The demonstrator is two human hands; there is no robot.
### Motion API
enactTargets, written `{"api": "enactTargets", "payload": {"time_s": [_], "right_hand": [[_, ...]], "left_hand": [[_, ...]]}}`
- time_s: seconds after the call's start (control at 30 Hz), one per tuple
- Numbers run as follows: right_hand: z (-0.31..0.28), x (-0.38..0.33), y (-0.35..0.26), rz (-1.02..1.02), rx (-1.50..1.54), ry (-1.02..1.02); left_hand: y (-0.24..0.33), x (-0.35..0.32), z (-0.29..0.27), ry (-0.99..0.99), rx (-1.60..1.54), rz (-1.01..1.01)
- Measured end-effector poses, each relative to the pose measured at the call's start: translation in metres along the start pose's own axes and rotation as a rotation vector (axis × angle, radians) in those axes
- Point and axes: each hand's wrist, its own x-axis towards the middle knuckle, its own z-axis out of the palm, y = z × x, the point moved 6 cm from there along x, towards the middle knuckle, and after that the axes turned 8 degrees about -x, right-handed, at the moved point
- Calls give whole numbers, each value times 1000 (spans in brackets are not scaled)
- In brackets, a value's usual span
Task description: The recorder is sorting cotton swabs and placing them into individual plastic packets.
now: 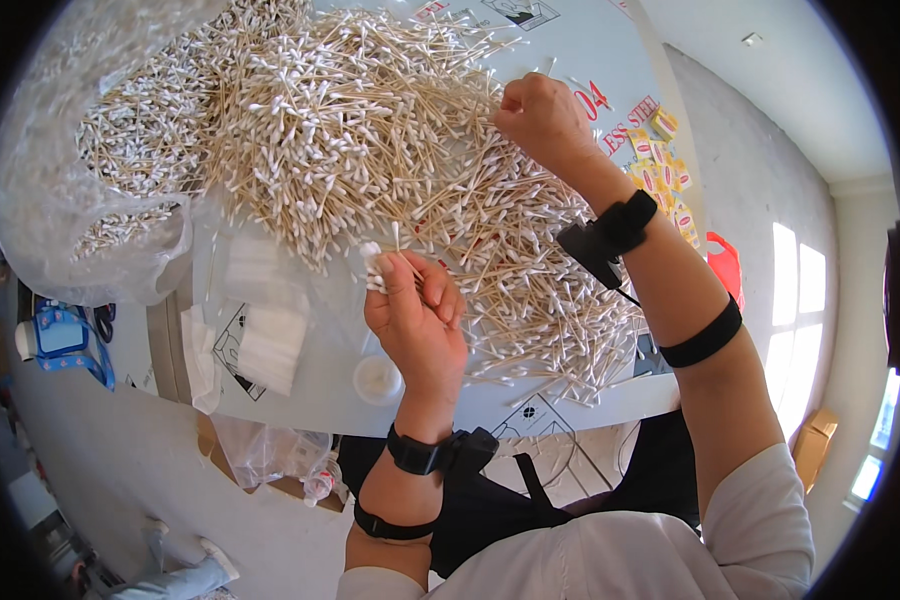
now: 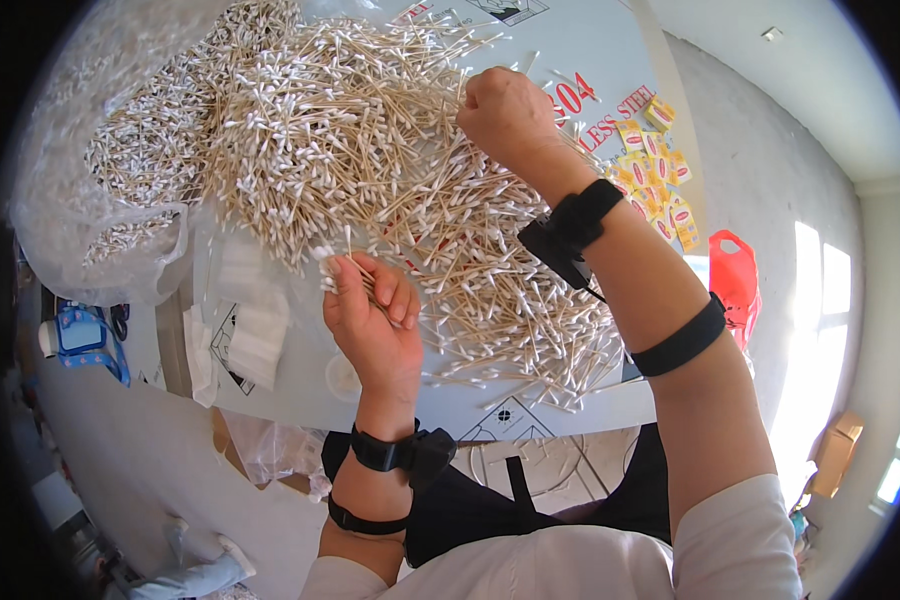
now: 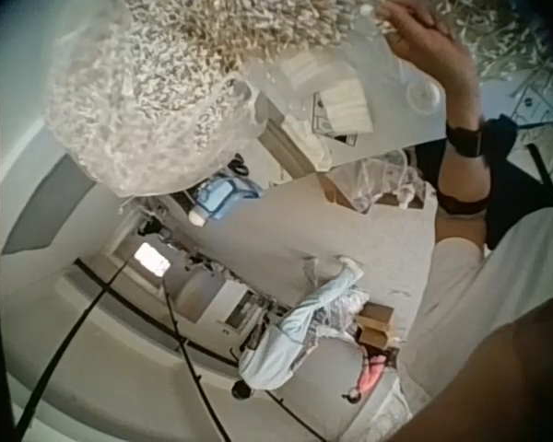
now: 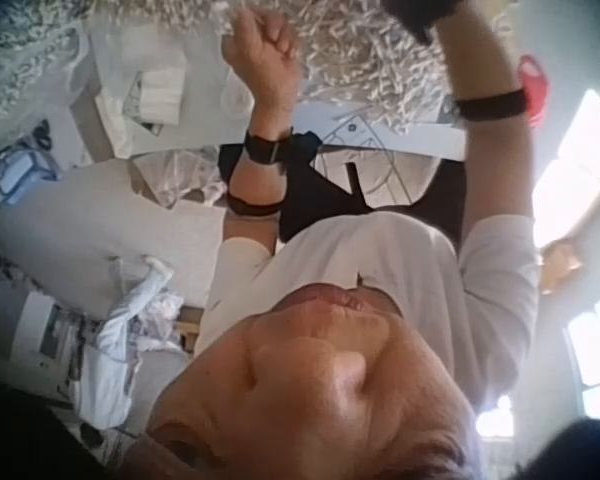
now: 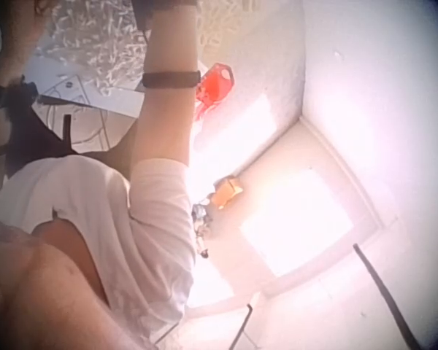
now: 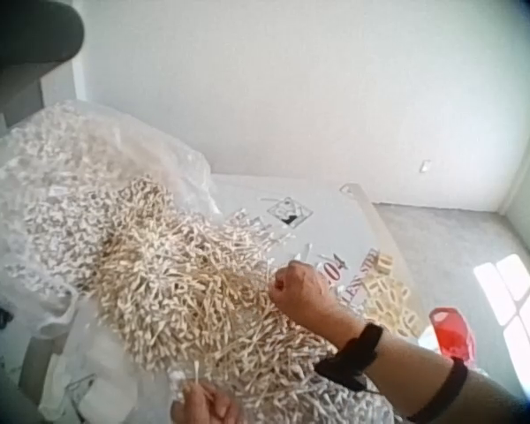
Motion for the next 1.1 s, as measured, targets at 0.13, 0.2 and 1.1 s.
{"api": "enactTargets", "payload": {"time_s": [0.13, 0.2, 1.1], "right_hand": [[-10, -13, -5, -77, 20, 31], [-13, -19, -14, -131, 46, 85], [-42, -26, -8, -132, 272, 81]], "left_hand": [[-1, 0, -1, 15, 0, 9], [-1, 0, -2, 20, 1, 24], [-1, 0, -4, 65, -11, 8]]}}
